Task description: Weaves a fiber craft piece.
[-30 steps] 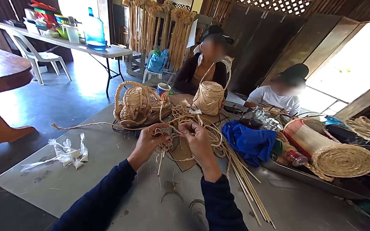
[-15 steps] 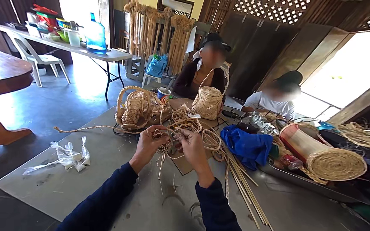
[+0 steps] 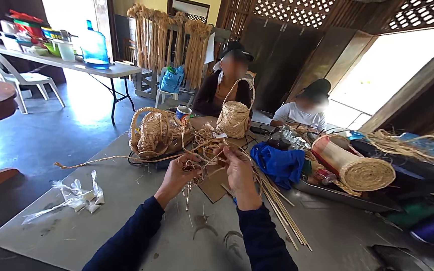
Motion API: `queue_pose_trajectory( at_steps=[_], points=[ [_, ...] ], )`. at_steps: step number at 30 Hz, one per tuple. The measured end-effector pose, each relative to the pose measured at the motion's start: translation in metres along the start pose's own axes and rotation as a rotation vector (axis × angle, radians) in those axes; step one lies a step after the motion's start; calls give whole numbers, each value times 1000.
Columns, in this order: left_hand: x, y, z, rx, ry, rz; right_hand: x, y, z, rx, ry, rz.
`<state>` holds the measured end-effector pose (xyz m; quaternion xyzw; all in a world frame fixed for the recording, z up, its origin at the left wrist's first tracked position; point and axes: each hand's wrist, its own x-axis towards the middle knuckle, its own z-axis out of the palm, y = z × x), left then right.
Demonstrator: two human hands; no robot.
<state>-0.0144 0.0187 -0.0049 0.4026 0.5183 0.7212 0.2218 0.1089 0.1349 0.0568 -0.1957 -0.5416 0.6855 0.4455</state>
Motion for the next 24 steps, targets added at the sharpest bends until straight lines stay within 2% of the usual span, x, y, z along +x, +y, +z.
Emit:
queue_pose_trajectory(
  at_steps=[4, 9, 15, 17, 20, 23, 24],
  points=[
    [2, -4, -2, 66, -13, -14, 7, -22, -23, 76, 158, -34],
    [3, -5, -4, 104, -21, -61, 9, -48, -57, 73, 251, -174],
    [7, -9, -7, 124, -47, -84, 4, -64, -90, 179, 346, -207],
    [7, -7, -8, 131, -63, -90, -1, -62, -98, 84, 329, -185],
    [6, -3, -9, 150, -75, -75, -11, -51, -108, -255, 281, -226],
    [5, -2, -10, 158, -79, -61, -29, -44, -114, -562, 179, -306],
    [4, -1, -9, 156, -77, -58, -38, -45, -113, -614, 110, -268]
  ],
)
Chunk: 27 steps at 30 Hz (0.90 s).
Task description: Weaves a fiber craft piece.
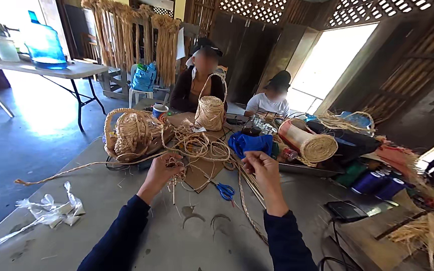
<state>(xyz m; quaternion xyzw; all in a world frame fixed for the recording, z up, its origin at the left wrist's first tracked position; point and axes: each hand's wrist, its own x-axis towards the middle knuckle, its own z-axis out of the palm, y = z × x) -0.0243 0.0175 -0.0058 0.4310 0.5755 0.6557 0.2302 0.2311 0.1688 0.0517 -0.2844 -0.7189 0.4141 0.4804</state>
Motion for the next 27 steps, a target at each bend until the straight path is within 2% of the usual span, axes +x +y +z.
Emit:
queue_pose_trajectory(
  at_steps=[4, 6, 8, 11, 16, 19, 23, 27],
  points=[
    [-1, -1, 2, -7, 4, 11, -37, -10, 18, 37, -626, 351],
    [-2, 0, 3, -23, 7, 7, -54, -1, 44, 228, -791, 521],
    [-2, -1, 3, -35, -3, 15, -70, 10, 72, 475, -704, 629],
    [0, -1, 2, -52, -44, 13, -71, 19, 97, 770, -387, 691],
    [-2, 0, 2, -78, -105, 9, -36, 11, 83, 858, -18, 526],
    [-2, -1, 4, -56, -134, 4, -24, 2, 63, 787, 87, 425],
    [-2, -1, 2, -30, -144, -24, -12, 4, 43, 652, 173, 201],
    [-3, -1, 0, 15, -158, -44, 1, 2, 27, 745, 204, 161]
  ],
)
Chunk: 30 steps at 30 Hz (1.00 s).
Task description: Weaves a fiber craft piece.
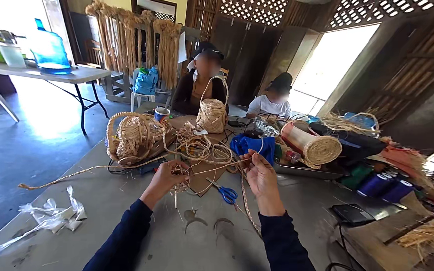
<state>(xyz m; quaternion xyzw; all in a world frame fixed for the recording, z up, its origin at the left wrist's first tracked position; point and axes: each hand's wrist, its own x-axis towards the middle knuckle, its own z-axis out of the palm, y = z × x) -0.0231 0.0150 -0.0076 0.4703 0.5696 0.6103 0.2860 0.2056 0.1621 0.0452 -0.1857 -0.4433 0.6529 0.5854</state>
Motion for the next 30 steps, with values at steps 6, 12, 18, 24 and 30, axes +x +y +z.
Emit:
queue_pose_trajectory(
  at_steps=[6, 12, 18, 24, 30],
  points=[
    [-1, 1, 0, 24, -42, -10, 1, -2, -5, -254, -435, 35],
    [0, 2, 2, -6, -61, -11, -22, 13, 21, -692, -676, 2],
    [0, 1, 5, -15, -47, -21, -31, 21, 31, -702, -679, -96],
    [1, 2, 5, 21, -41, -40, -34, 27, 36, -950, -720, -230],
    [2, 2, 7, 35, -26, -57, -37, 30, 45, -1097, -757, -311]
  ],
)
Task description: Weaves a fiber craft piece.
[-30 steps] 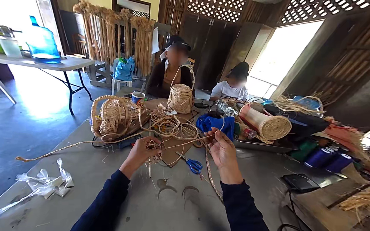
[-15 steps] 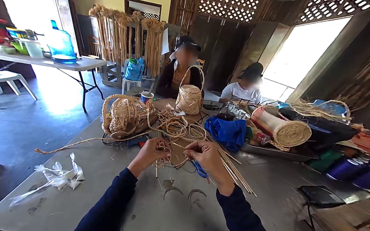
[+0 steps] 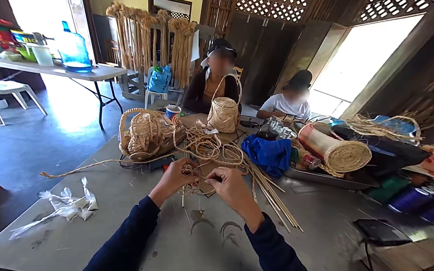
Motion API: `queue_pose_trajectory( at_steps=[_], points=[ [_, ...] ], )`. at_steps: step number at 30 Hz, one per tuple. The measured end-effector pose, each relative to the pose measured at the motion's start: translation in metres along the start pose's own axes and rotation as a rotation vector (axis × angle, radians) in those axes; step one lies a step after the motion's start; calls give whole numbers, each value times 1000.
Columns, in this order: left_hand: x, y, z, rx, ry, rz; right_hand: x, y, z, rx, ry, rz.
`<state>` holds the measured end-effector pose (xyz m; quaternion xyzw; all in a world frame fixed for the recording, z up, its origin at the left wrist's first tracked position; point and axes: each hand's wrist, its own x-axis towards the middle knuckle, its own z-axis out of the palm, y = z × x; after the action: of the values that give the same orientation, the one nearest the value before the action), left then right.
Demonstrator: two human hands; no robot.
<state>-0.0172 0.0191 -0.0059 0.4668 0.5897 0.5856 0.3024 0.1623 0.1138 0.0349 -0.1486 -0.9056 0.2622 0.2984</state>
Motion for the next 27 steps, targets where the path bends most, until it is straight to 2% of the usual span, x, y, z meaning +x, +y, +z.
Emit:
queue_pose_trajectory(
  at_steps=[7, 15, 18, 22, 27],
  points=[
    [-1, -2, 4, 41, 7, 96, 16, -6, 7, -31, -38, 163],
    [-1, -2, 6, 35, 13, 40, 36, -7, 7, 35, -182, 309],
    [-1, -5, 4, -65, 2, 39, 41, 2, 1, 202, -257, 315],
    [-5, -4, 0, -276, -106, 59, 44, 10, -10, 338, -219, 335],
    [-7, -8, -2, -404, -200, 60, 42, 25, 0, 498, -370, 258]
  ],
)
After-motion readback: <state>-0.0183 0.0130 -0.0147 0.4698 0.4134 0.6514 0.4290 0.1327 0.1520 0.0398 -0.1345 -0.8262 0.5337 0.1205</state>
